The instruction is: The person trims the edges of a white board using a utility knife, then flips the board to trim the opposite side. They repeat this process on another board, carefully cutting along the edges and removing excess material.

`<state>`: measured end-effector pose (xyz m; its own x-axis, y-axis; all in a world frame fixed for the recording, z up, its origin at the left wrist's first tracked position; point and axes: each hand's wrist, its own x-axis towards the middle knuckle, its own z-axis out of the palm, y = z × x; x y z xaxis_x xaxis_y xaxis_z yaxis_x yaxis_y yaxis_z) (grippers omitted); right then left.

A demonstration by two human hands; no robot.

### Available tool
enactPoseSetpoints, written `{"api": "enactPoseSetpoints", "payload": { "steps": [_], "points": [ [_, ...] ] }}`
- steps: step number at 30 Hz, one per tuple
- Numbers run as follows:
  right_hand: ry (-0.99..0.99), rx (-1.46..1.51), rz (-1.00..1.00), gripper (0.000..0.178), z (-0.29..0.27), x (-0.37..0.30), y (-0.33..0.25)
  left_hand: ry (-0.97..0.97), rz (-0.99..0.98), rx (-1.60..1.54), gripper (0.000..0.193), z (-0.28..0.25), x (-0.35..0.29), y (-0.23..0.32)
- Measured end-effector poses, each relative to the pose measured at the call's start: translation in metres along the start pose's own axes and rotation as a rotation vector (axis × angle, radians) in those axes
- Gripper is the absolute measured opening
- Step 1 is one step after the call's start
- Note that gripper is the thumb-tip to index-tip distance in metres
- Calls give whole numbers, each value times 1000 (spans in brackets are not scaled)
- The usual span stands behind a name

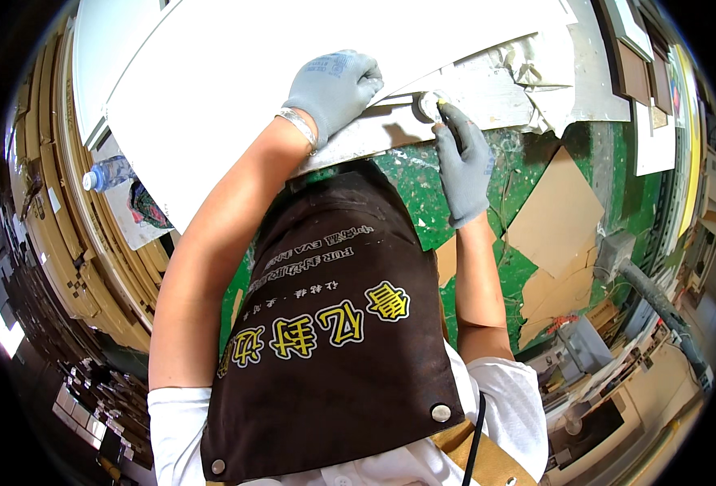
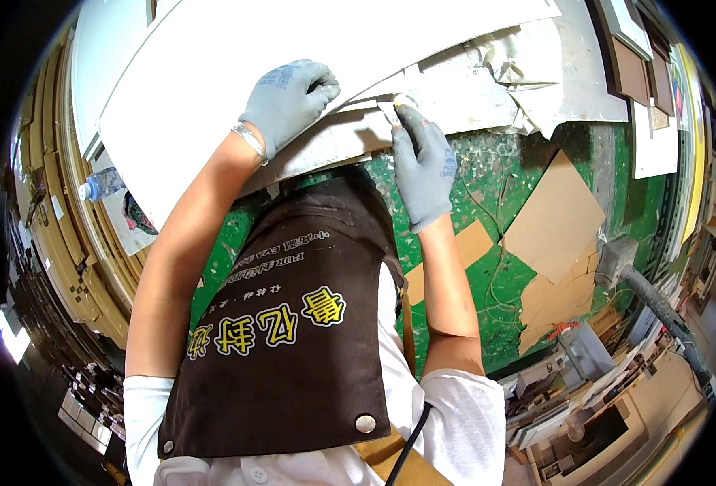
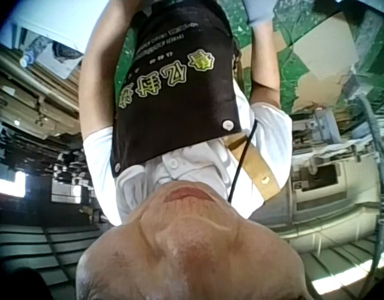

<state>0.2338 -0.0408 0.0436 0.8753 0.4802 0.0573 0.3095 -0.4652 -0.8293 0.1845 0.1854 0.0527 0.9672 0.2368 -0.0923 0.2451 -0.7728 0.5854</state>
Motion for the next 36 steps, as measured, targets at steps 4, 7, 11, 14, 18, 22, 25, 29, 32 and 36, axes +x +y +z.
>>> {"api": "enactPoseSetpoints", "payload": {
  "steps": [4, 7, 11, 14, 18, 22, 25, 29, 32, 36],
  "points": [
    [3, 19, 17, 26, -2, -1, -2, 49, -19, 35, 25, 4, 0, 2],
    [5, 50, 34, 26, -2, -3, 0, -28, -68, 41, 24, -4, 2, 12],
    [-7, 76, 46, 27, -1, -7, 3, 9, -72, 58, 24, 1, 4, 9],
    [-3, 55, 28, 26, -3, -7, 3, 60, -43, 54, 24, 7, 3, 4],
    [5, 40, 7, 26, -7, -8, 0, 98, -31, 50, 23, 7, 2, 4],
    [-24, 50, 55, 27, -7, -10, 4, 0, -93, 51, 23, 1, 4, 14],
    [-17, 60, 33, 27, -6, -10, 6, 68, -68, 52, 24, 9, 3, 7],
    [-7, 65, 37, 27, -7, -9, 4, 121, -2, 31, 24, 11, 2, 2],
    [-25, 92, 67, 27, -8, -9, 2, 29, -42, 44, 24, 2, 2, 8],
    [-32, 99, 52, 27, -5, -10, 6, 26, -71, 78, 25, 5, 5, 12]
  ]
}}
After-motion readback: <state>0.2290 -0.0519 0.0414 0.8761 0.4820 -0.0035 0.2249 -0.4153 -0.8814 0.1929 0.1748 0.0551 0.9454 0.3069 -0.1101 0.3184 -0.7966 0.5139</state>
